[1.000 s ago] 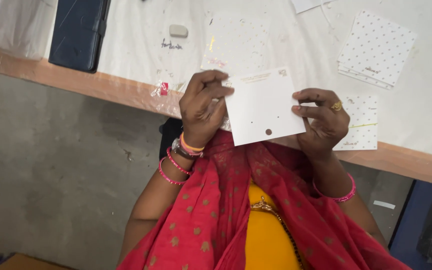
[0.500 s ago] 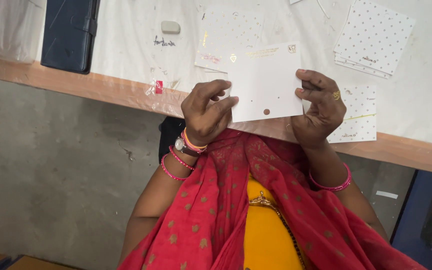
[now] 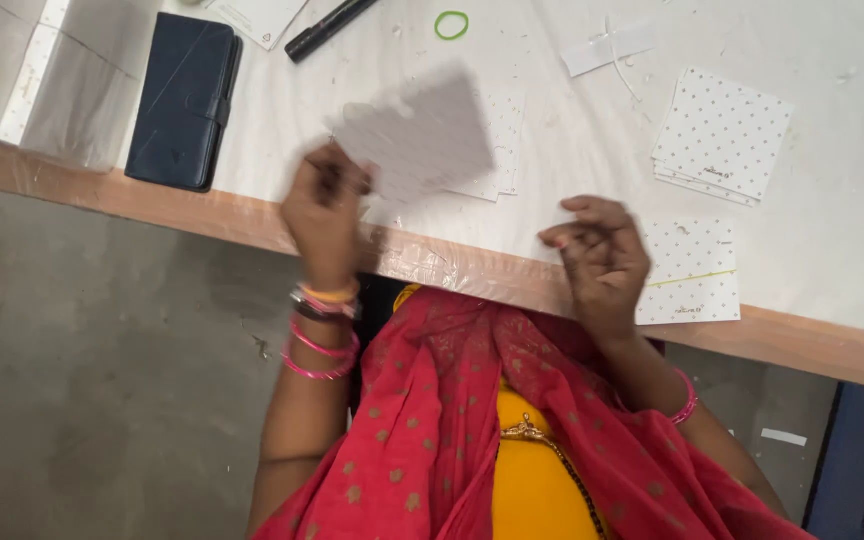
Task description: Organizing, grouping, and securing decorative paper cards using rubber bands.
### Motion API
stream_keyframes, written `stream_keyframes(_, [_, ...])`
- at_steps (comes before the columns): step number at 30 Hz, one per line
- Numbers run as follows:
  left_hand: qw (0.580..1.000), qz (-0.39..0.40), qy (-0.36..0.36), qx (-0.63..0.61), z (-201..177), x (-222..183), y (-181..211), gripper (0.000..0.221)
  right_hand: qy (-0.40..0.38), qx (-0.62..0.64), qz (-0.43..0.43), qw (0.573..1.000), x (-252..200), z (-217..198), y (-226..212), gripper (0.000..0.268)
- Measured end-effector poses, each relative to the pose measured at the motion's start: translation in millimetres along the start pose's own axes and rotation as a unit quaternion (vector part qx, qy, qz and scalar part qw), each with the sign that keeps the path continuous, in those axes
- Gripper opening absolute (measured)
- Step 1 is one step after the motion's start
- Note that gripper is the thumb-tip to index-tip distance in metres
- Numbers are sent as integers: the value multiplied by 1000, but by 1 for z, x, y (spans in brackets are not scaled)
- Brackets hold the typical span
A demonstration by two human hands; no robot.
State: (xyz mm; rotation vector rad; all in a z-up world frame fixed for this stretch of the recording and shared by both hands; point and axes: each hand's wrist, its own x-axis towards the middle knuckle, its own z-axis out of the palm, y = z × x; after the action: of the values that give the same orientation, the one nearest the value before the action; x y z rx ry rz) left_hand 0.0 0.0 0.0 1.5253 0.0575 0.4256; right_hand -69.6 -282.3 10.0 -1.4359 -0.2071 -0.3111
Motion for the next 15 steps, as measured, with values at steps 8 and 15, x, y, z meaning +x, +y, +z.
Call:
stream_keyframes(8, [975,-68,-147,149,41,68,-4,44,-319,146,334,875,-56,83,49,34])
stream_keyframes(15, [987,138,-78,-34,56,-7,125,41,-376,265,377,804,-79,115,73,52])
